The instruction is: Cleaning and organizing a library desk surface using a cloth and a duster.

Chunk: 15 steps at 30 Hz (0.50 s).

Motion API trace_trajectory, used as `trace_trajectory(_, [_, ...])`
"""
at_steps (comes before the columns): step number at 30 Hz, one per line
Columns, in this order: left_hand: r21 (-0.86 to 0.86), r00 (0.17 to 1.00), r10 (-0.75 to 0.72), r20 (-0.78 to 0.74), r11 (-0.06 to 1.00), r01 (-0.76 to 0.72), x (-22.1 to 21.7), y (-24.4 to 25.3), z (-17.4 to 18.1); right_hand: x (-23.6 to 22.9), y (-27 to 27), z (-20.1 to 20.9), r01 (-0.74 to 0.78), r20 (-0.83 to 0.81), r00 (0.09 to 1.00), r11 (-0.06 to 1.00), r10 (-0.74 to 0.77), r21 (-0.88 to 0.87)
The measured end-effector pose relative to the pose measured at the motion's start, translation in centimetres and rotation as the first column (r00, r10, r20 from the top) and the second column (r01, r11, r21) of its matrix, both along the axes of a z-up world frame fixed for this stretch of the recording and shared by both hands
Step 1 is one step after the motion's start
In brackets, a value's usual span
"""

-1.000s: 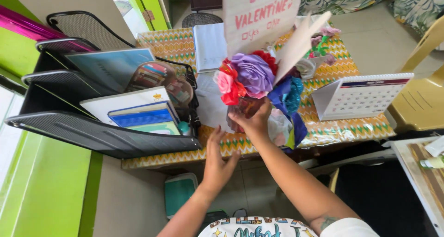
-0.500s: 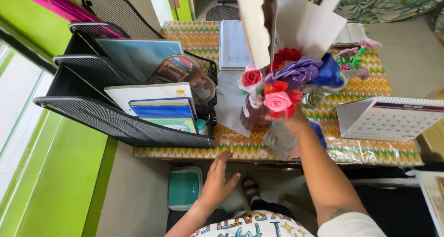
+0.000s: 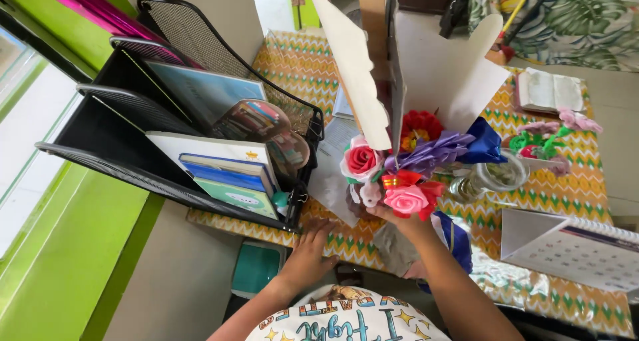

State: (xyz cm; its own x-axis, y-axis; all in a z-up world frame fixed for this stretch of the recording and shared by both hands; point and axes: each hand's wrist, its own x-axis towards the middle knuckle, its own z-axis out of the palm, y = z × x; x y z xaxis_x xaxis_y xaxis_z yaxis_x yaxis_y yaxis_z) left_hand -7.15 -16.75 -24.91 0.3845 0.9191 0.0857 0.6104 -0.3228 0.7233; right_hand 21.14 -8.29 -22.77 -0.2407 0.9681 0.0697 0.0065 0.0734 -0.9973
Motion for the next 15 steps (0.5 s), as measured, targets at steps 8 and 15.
trace_trajectory(8, [-0.122, 0.993, -0.062, -0.103, 0.991, 0.050, -0.1, 1.3, -1.7, 0.9, 3.6, 0.4, 0.148, 0.042, 0.986, 0.971, -0.159, 0.187])
trace_trajectory(15, [-0.232, 0.998, -0.051, -0.049, 0.972, 0.038, -0.8, 1.7, -0.4, -0.4, 15.6, 7.6, 0.245, -0.029, 0.969, 0.930, -0.247, 0.274])
